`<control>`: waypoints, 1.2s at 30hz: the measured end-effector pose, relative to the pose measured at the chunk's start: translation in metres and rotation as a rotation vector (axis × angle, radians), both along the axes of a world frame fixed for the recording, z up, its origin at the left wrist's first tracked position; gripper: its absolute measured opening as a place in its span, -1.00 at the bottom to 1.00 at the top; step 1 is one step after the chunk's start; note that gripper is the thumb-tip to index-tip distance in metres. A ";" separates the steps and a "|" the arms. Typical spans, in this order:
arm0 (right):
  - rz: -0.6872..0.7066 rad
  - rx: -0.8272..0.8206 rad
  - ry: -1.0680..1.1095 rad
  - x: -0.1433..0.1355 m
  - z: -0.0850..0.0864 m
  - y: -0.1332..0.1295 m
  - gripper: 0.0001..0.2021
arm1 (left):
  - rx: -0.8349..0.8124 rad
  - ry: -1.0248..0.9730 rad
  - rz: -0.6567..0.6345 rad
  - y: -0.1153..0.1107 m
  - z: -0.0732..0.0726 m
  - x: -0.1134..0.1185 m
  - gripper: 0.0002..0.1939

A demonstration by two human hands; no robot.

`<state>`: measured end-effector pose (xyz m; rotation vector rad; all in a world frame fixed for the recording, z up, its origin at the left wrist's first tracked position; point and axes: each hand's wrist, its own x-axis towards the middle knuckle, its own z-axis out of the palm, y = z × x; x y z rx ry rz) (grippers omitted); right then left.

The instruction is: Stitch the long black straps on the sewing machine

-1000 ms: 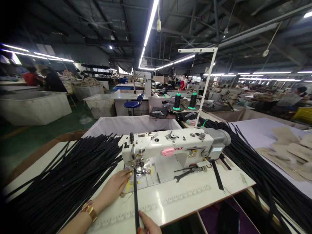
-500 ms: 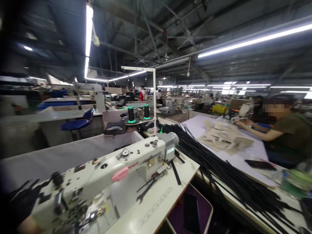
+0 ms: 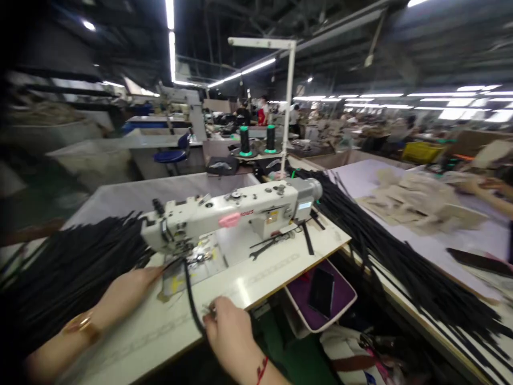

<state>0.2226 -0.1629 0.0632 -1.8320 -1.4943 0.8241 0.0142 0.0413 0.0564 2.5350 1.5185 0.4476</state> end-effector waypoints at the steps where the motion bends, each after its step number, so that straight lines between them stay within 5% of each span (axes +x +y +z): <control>1: 0.035 0.024 0.036 -0.001 -0.001 0.008 -0.86 | -0.081 0.091 -0.030 -0.009 -0.002 -0.019 -0.73; 4: 0.106 -0.001 0.320 -0.013 -0.006 0.040 -0.78 | -0.140 0.136 0.044 -0.013 -0.002 -0.042 -0.67; 8: 0.146 -0.213 0.740 -0.043 -0.009 0.085 -0.74 | -0.155 0.106 0.086 -0.003 -0.001 -0.043 -0.66; 14: 0.100 -0.394 1.011 -0.079 -0.008 0.141 -0.88 | -0.174 0.040 0.070 0.000 -0.006 -0.048 -0.67; 18: 0.031 -0.533 1.097 -0.086 -0.014 0.168 -0.70 | -0.214 -0.028 0.048 0.012 -0.012 -0.052 -0.67; 25: 0.050 -0.668 1.187 -0.088 -0.017 0.187 -0.67 | -0.280 -0.140 -0.013 0.026 -0.020 -0.057 -0.66; 36: 0.040 -0.578 1.238 -0.093 -0.021 0.190 -0.78 | -0.350 -0.305 -0.071 0.032 -0.023 -0.060 -0.64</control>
